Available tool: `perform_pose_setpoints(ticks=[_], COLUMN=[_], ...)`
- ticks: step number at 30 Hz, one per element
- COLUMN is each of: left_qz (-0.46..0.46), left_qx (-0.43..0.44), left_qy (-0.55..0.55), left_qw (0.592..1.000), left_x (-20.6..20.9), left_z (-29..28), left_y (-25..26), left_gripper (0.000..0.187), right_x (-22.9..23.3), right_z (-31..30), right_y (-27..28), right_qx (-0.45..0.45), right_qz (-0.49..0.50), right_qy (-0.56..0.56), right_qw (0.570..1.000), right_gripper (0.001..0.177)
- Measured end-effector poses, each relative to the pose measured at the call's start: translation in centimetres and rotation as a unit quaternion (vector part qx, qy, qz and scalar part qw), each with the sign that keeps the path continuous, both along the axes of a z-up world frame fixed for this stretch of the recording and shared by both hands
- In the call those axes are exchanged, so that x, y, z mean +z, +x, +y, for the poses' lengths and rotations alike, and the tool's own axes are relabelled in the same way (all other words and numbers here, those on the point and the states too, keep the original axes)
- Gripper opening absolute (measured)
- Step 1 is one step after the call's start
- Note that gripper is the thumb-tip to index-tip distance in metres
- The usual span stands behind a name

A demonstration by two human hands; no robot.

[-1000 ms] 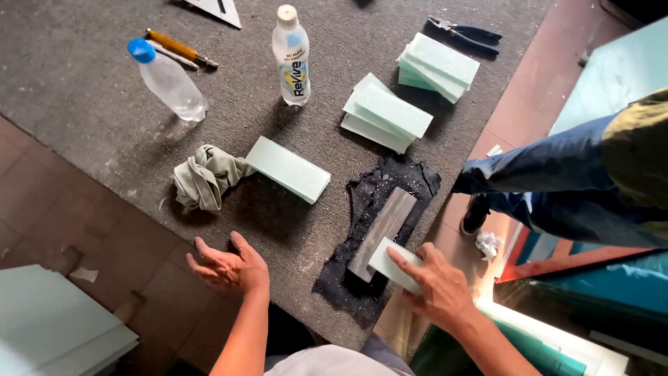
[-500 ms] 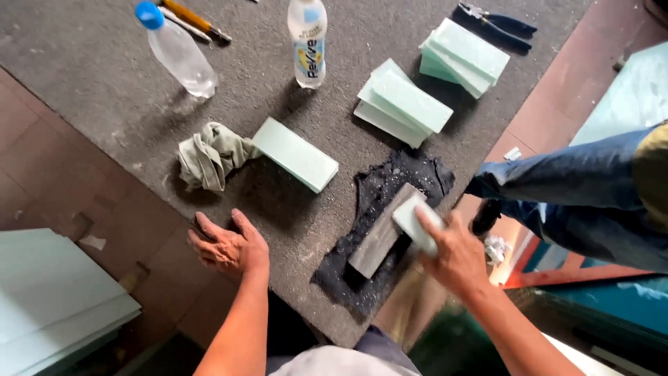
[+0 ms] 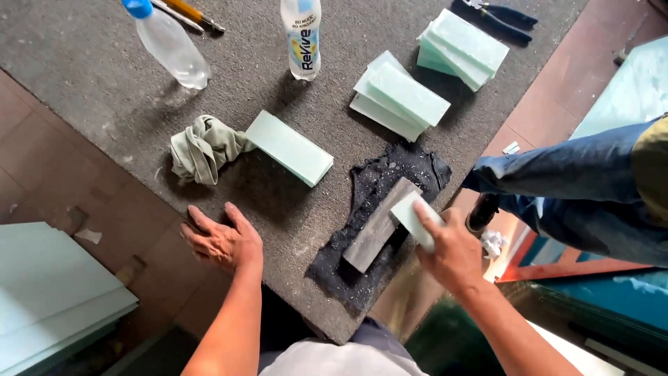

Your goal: Sanding the edges of small rectangular glass pieces using a manual sanding stone on a workbench.

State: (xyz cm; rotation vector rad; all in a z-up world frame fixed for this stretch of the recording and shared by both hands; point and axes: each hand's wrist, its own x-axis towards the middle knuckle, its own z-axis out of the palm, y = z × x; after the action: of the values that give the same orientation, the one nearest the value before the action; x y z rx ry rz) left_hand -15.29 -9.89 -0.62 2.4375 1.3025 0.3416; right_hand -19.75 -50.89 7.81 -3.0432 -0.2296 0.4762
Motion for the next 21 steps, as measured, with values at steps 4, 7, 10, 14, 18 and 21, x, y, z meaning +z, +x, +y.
perform_pose_setpoints(ticks=[4, 7, 10, 14, 18, 21], left_qz=[-0.025, -0.016, 0.002, -0.013, 0.0, 0.002], left_qx=[-0.006, -0.007, -0.006, -0.003, -0.006, -0.009], left_qy=[0.027, 0.034, 0.017, 0.032, 0.02, 0.022], left_qw=[0.999, 0.999, 1.0, 0.999, 1.0, 1.0], left_x=[-0.6, -0.3, -0.7, -0.7, -0.7, -0.7], left_z=[0.0, 0.2, 0.2, 0.3, 0.4, 0.1], left_y=[0.0, 0.3, -0.1, 0.5, 0.5, 0.6], left_gripper=[0.076, 0.075, 0.078, 0.074, 0.078, 0.077], right_x=[1.0, -0.2, 3.5, 5.5, 7.0, 6.9], right_z=[1.3, -0.3, 1.6, 0.7, 0.0, 0.1], right_y=[-1.7, 1.3, 0.2, -0.9, -0.3, -0.4], right_qx=[0.164, -0.052, 0.083, 0.099, -0.31, -0.457], right_qz=[0.037, 0.001, 0.054, 0.162, 0.221, 0.294], right_qy=[0.038, -0.012, 0.031, 0.077, 0.512, 0.556], right_qw=[0.985, 0.999, 0.995, 0.979, 0.77, 0.629], right_gripper=[0.111, 0.102, 0.107, 0.101, 0.067, 0.057])
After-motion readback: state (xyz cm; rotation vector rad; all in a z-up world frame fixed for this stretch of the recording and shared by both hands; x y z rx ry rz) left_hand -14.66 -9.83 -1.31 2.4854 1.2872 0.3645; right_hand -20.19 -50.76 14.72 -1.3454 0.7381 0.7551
